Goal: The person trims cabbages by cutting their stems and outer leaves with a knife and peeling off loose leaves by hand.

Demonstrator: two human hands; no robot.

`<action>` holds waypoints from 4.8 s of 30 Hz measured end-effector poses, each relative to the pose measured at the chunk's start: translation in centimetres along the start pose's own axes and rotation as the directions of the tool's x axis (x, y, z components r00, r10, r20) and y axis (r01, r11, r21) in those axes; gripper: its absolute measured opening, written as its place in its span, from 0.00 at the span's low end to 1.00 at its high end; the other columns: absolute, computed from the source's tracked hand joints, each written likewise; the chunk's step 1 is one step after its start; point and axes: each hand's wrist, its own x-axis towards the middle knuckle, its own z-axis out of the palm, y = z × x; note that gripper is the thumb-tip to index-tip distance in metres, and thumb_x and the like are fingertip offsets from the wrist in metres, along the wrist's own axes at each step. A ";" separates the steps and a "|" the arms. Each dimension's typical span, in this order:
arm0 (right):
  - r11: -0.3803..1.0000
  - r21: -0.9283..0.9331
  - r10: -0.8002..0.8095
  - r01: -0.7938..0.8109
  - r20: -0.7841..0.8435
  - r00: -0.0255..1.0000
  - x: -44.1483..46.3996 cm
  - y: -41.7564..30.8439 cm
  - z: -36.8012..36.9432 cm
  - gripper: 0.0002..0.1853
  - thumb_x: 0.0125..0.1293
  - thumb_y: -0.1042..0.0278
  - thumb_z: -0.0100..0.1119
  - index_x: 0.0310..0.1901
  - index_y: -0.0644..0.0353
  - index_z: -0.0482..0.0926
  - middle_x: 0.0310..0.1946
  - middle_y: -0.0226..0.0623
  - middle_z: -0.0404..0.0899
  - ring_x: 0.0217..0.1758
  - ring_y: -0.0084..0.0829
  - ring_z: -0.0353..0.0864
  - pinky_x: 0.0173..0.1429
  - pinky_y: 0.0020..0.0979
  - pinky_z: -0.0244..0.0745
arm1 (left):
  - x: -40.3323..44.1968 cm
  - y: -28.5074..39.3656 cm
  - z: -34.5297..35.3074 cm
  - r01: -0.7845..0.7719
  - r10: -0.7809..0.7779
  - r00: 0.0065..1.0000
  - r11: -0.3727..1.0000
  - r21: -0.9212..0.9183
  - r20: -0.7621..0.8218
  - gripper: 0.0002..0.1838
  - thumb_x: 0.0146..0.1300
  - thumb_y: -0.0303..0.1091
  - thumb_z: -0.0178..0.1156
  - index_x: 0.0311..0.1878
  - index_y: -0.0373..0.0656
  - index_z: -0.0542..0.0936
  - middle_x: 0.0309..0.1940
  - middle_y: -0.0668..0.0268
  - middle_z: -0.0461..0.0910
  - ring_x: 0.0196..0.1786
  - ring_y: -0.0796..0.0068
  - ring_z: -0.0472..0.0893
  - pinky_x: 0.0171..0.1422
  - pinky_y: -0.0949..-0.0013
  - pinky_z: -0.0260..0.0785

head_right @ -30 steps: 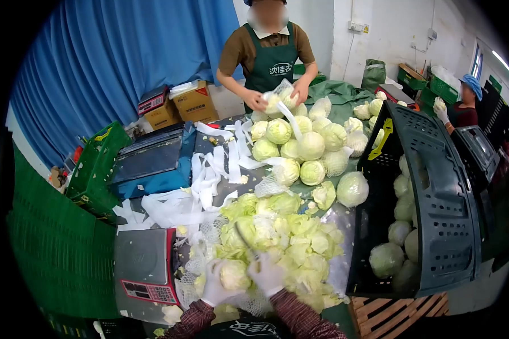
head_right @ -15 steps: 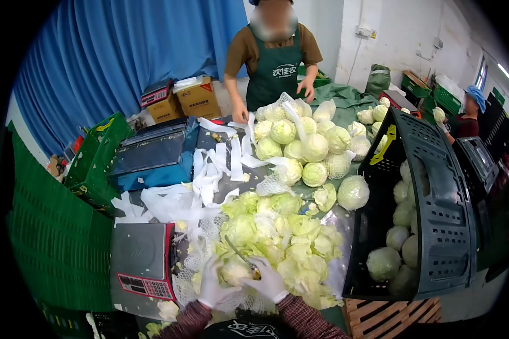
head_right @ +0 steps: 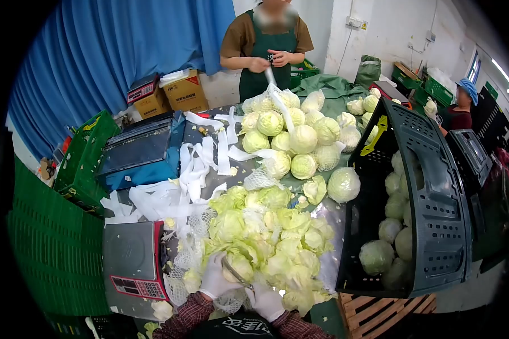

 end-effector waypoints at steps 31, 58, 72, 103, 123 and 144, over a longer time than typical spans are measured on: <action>0.996 -0.004 -0.087 0.088 0.139 0.986 7.1 -3.1 1.2 0.26 0.54 0.57 0.64 0.55 0.53 0.72 0.51 0.41 0.75 0.49 0.43 0.77 0.46 0.39 0.76 | -8.3 -1.2 0.5 -0.011 0.008 0.996 1.000 -0.024 -0.092 0.60 0.33 0.51 0.81 0.65 0.33 0.56 0.62 0.49 0.58 0.67 0.54 0.63 0.70 0.57 0.59; 0.824 0.387 -0.423 0.413 -0.064 0.904 7.0 -7.9 -6.4 0.16 0.62 0.65 0.64 0.52 0.50 0.80 0.45 0.33 0.79 0.39 0.23 0.82 0.36 0.22 0.77 | -3.5 -1.8 -6.7 -0.088 -0.029 0.989 0.676 -0.731 -0.146 0.48 0.47 0.44 0.71 0.68 0.37 0.59 0.61 0.56 0.68 0.62 0.62 0.71 0.68 0.61 0.66; 0.469 0.810 -0.083 -0.351 0.436 0.896 9.8 -6.4 -8.3 0.14 0.61 0.61 0.67 0.40 0.62 0.79 0.31 0.30 0.76 0.25 0.13 0.70 0.27 0.18 0.63 | -4.1 -0.2 -3.1 0.559 0.452 0.822 -0.522 -0.645 0.347 0.34 0.67 0.60 0.45 0.67 0.45 0.64 0.65 0.52 0.67 0.67 0.54 0.67 0.69 0.46 0.62; 0.909 0.313 -0.256 0.277 -0.107 0.961 7.2 -5.9 -8.6 0.28 0.50 0.52 0.75 0.50 0.58 0.79 0.47 0.37 0.74 0.42 0.30 0.80 0.43 0.25 0.75 | -4.5 -2.4 -1.5 0.155 -0.207 0.965 -0.046 -0.987 0.161 0.58 0.43 0.41 0.78 0.73 0.41 0.51 0.65 0.57 0.66 0.66 0.61 0.69 0.70 0.56 0.64; 0.889 0.351 -0.330 0.294 0.046 0.943 7.4 -6.1 -10.4 0.27 0.49 0.48 0.75 0.39 0.59 0.74 0.32 0.32 0.76 0.29 0.32 0.78 0.34 0.27 0.74 | -3.6 0.5 -5.5 0.010 -0.050 0.999 0.493 -0.870 -0.016 0.58 0.33 0.28 0.81 0.69 0.40 0.54 0.63 0.60 0.65 0.66 0.67 0.65 0.73 0.64 0.57; 0.825 0.309 -0.506 0.473 0.030 0.862 7.3 -6.8 -11.6 0.19 0.59 0.60 0.67 0.49 0.59 0.78 0.48 0.36 0.78 0.34 0.24 0.81 0.35 0.22 0.76 | -3.6 3.0 -8.4 0.006 0.041 0.998 0.687 -0.727 0.047 0.59 0.34 0.32 0.82 0.70 0.39 0.56 0.64 0.56 0.66 0.67 0.65 0.66 0.72 0.61 0.59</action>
